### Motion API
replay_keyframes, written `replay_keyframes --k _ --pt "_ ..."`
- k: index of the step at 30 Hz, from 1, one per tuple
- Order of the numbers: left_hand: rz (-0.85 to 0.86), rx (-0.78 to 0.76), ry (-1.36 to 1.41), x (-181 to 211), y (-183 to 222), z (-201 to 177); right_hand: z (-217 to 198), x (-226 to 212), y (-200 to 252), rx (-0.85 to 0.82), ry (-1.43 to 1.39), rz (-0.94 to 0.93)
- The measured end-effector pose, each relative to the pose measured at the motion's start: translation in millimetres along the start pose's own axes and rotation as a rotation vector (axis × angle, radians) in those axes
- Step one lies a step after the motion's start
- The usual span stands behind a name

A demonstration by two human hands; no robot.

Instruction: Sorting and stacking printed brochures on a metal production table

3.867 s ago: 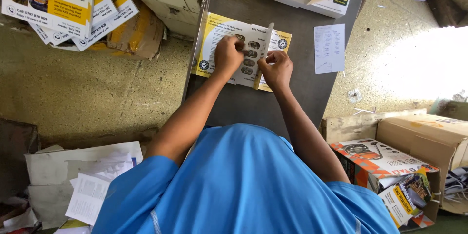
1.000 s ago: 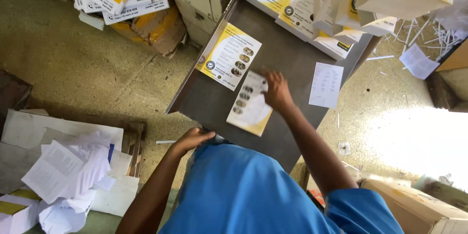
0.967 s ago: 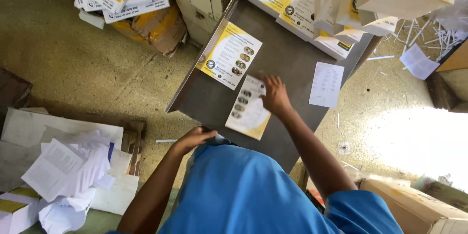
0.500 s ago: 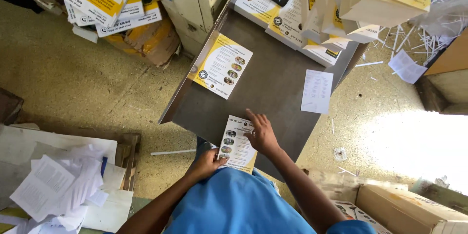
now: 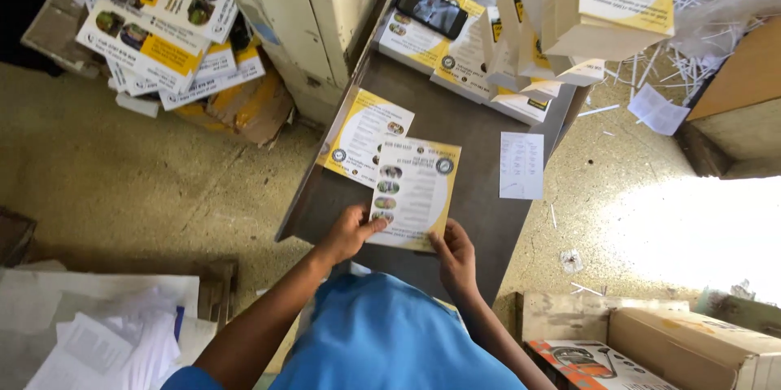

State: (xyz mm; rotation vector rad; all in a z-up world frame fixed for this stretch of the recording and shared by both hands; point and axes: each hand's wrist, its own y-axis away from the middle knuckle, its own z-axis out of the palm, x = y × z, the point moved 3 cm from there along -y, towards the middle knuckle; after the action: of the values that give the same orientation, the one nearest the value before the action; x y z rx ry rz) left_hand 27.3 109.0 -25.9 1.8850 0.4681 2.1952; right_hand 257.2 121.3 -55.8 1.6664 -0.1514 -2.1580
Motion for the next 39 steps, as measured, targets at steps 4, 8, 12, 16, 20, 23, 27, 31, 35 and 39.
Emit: replay_keyframes --k 4,8,12,16,20,23,27,31,35,39 --pt "0.096 -0.055 0.060 86 -42 -14 31 -29 -42 0.052 -0.079 -0.100" --pt "0.174 -0.094 -0.013 123 -101 -33 67 -73 -101 0.177 -0.050 -0.168" --pt "0.202 0.024 -0.117 139 -144 -62 86 -105 -192 0.290 -0.122 -0.272" --pt "0.441 0.195 -0.606 83 -162 -94 77 -118 -339 0.293 -0.238 -0.350" --pt "0.698 -0.098 -0.689 75 -143 -111 65 -147 -479 0.402 -0.140 -0.381" --pt "0.797 -0.232 -0.749 79 -138 -109 94 -199 -509 0.525 -0.043 -0.169" --pt "0.774 -0.193 -0.771 78 -146 -110 60 -182 -592 0.501 -0.102 -0.095" --pt "0.733 -0.190 -0.752 80 -148 -112 47 -172 -623 0.563 -0.059 0.095" --pt "0.734 -0.204 -0.742 81 -151 -114 36 -165 -641 0.701 0.072 0.336" --pt "0.743 -0.177 -0.738 78 -151 -115 34 -164 -643 0.520 0.358 0.424"
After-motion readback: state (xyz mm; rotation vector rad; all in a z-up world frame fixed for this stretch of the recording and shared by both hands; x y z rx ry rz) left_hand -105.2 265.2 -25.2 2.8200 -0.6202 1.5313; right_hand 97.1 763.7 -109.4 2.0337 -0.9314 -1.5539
